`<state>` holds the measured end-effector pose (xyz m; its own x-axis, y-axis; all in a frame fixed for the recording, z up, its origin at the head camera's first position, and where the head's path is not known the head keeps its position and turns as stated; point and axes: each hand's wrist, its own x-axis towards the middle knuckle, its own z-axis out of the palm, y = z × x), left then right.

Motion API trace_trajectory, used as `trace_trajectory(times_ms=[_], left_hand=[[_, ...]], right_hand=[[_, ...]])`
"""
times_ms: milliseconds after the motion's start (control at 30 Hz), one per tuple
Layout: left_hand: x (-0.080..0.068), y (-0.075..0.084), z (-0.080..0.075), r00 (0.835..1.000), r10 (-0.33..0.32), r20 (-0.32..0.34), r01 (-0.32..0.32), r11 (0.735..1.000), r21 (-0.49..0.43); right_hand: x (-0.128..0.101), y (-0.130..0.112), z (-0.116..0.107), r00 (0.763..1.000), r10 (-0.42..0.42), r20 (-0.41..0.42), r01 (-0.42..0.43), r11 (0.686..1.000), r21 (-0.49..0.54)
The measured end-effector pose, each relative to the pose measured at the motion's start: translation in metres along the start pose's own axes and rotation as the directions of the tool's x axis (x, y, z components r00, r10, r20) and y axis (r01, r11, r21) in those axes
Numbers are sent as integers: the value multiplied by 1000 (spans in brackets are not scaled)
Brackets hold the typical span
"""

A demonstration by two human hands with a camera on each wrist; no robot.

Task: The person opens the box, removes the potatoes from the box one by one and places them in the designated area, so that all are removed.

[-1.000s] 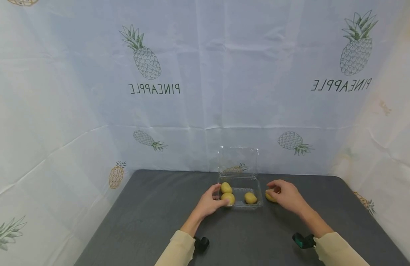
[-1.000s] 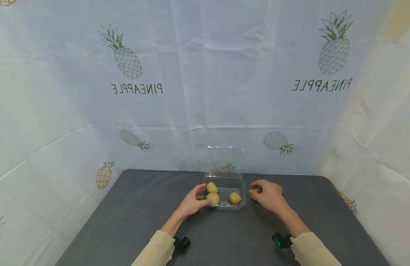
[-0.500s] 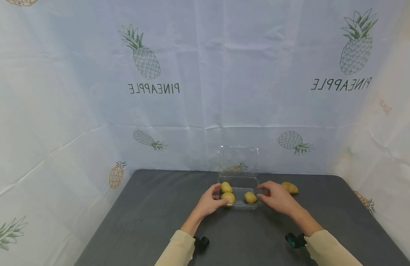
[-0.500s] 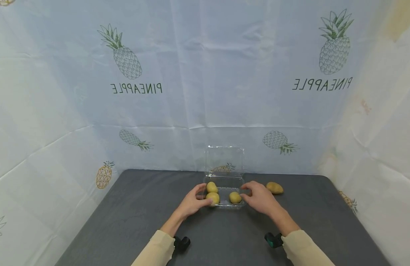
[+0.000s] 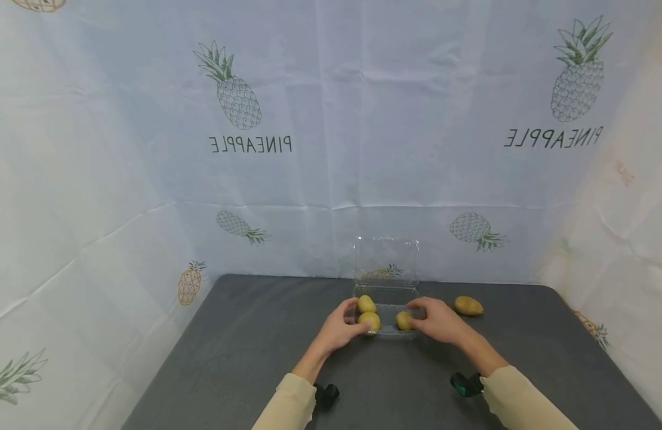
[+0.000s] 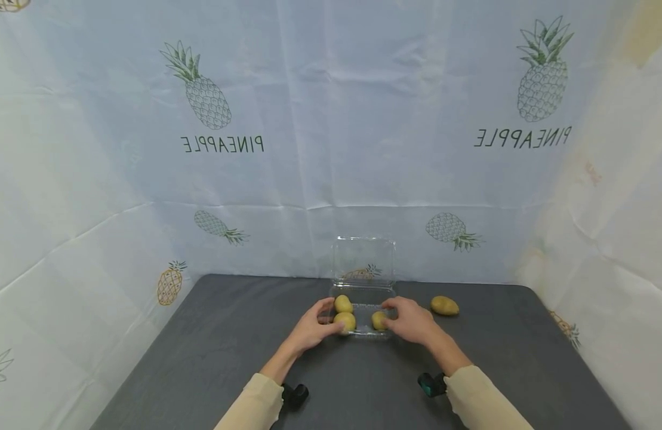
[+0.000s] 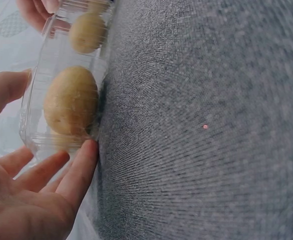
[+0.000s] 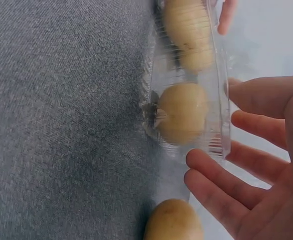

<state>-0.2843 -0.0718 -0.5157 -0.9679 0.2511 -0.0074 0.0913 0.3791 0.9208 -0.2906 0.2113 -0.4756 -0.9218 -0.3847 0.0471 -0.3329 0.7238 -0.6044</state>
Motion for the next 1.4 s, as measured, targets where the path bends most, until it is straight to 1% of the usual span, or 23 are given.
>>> trace_trajectory(times_ms=[300, 567, 800, 1100, 1233, 1400], left_hand=[[-1, 1, 0, 1000, -6, -8, 6, 1000, 3], [0, 0, 1, 1000, -2, -3, 2, 1000, 1], [1, 0, 1, 1000, 3, 0, -3, 1000, 6], [0, 0, 2, 1000, 2, -1, -2, 1000, -2], [1, -1, 2, 1000, -1, -4, 1, 1000, -8], [2, -1, 1, 1000, 1, -12, -1, 1000, -4]], right_hand=[[12, 1, 6, 998, 41, 52, -39, 998, -43], [19, 5, 9, 995, 49, 82, -49, 999, -3], [22, 9, 13, 996, 27, 85, -27, 1000, 1], [27, 12, 15, 996, 12, 87, -7, 999, -48], [28, 12, 15, 997, 12, 72, -8, 998, -60], [26, 12, 14, 999, -10, 42, 13, 998, -67]])
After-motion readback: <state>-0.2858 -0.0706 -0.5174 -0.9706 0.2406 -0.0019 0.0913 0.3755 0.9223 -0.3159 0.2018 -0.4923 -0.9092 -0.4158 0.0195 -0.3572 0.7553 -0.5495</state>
